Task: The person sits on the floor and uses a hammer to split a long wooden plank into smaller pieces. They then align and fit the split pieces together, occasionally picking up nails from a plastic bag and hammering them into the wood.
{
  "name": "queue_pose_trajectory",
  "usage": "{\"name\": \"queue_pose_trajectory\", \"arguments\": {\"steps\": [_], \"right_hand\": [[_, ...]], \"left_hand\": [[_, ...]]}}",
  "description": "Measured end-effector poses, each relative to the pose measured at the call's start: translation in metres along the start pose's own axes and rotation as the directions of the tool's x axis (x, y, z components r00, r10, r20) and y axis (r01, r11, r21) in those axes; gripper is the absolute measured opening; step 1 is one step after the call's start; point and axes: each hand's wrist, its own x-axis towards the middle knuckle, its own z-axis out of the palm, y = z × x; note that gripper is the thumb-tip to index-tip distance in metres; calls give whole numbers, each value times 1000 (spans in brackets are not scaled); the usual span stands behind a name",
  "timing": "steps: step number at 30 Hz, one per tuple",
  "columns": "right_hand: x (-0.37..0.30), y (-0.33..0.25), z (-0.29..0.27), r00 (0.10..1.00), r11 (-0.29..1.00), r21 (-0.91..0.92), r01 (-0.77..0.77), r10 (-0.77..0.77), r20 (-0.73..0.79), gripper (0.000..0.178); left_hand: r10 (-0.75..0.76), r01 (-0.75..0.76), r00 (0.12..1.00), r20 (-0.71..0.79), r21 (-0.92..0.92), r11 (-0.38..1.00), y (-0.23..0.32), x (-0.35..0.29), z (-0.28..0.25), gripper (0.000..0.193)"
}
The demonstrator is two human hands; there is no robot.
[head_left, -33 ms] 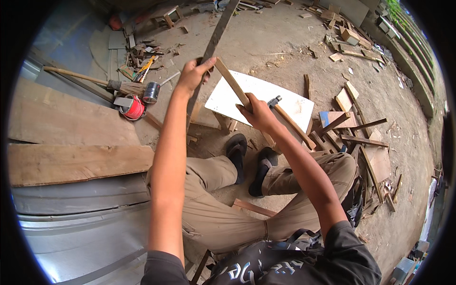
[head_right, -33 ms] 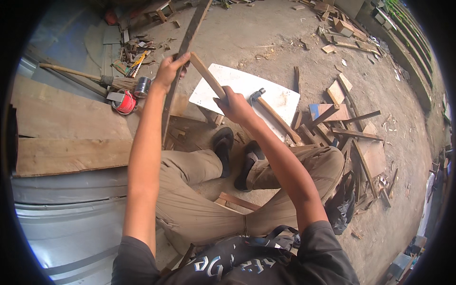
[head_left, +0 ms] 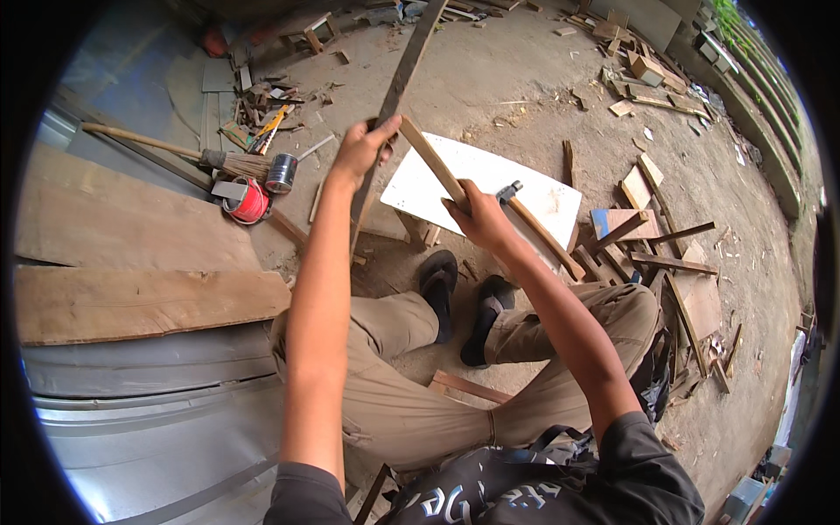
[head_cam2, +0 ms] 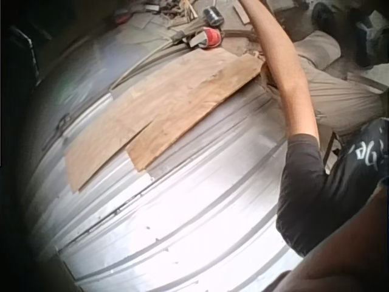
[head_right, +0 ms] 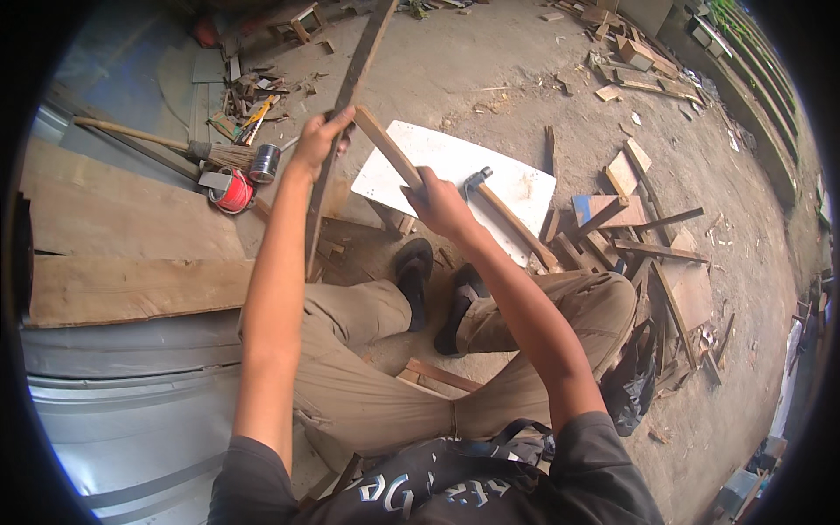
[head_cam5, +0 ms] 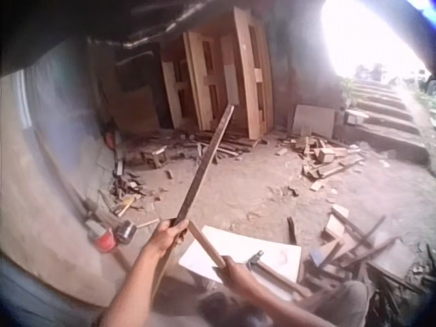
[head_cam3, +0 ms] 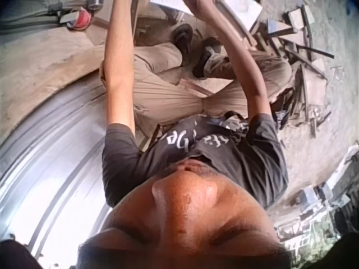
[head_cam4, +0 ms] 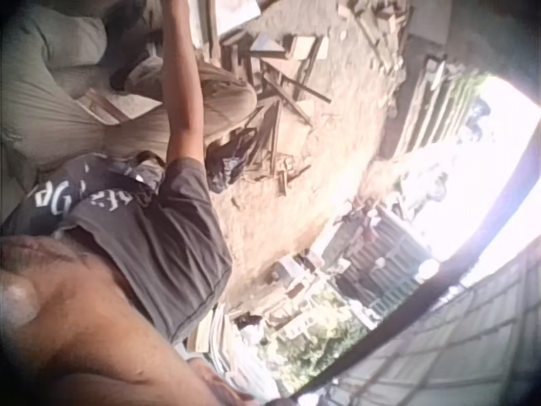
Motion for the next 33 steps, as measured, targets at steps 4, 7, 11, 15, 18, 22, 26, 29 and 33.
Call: {"name": "queue_pose_trajectory", "arguments": {"steps": [4,7,11,15,18,22,26,29,33], "right_hand": [[-16,29,11,986,984,-157,-80,55,-159,46],[-16,30,28,981,942,-291,-170,133,-143,50],[-12,51,44,988,766,-625,-149,90,-126,58],[-13,67,46,989,617,-776,-130,23,-148,54],[-17,62,47,989,478,-866,-150,85,-125,53],[-34,68,40,964,583,-799,-151,-91,-249,47],[-96,49,15,860,857,-501,-121,-161,-484,43],[-144,54,-15,792,882,-423,-208,-102,-602,48],[-194,60,-70,665,910,-265,-318,14,-747,42]], "left_hand": [[-225,237,971,76,-287,928,-61,-6,13,71],[-265,326,944,196,-446,834,-112,-14,-2,80],[-299,408,912,280,-548,731,-146,-20,1,81],[-403,396,912,77,-425,814,-165,-14,28,68],[-295,281,944,-150,-107,954,-179,-15,53,56],[124,91,949,-290,630,772,-182,-13,96,45],[65,214,955,-288,827,520,-172,-32,120,63],[79,247,949,-305,875,416,-161,-36,136,73],[207,191,946,-250,945,267,-136,-35,153,82]]}}
